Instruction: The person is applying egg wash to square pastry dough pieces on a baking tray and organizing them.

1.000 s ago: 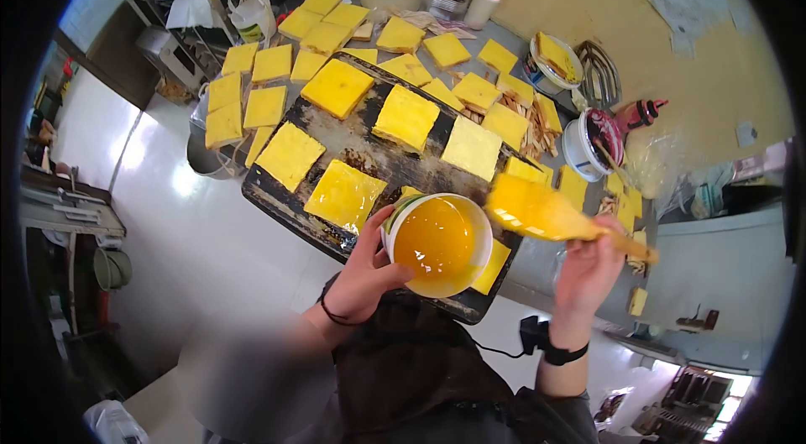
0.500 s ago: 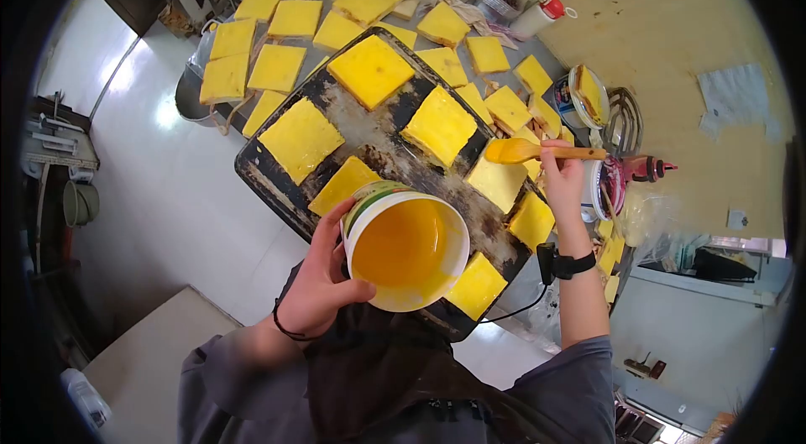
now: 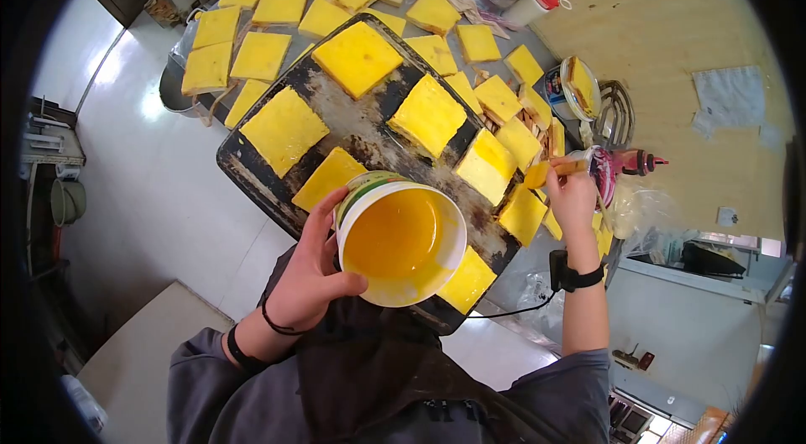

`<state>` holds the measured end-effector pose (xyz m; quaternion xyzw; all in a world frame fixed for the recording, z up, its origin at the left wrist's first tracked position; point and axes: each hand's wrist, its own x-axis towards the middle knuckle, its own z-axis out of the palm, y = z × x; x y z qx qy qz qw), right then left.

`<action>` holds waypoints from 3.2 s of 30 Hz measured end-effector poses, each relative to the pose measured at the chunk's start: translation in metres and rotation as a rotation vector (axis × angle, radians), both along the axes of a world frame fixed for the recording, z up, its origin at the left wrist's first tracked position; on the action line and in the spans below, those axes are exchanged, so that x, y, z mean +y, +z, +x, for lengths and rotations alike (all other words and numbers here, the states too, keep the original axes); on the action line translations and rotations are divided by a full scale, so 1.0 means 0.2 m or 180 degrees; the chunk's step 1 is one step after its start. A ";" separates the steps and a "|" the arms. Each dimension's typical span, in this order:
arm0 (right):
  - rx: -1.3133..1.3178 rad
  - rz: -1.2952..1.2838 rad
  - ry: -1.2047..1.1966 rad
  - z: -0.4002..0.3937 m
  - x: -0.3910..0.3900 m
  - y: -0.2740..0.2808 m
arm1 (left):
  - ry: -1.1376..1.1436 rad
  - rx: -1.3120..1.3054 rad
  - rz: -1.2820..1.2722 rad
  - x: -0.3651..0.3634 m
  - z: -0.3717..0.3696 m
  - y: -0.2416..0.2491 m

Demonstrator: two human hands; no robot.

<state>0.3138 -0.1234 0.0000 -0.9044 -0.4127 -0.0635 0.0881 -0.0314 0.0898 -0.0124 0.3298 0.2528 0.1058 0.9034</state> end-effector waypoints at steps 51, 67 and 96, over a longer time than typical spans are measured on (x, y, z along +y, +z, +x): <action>0.0346 -0.0407 0.2022 -0.51 0.14 0.08 | 0.0388 0.0086 0.0040 0.00 -0.08 0.08; 0.1566 0.1881 -0.0587 -0.26 -0.23 -0.09 | 0.0392 0.0160 0.0089 -0.01 -0.06 0.08; 0.1374 0.1206 0.0110 0.00 0.38 -0.03 | 0.0716 0.0148 -0.0142 0.06 -0.17 0.03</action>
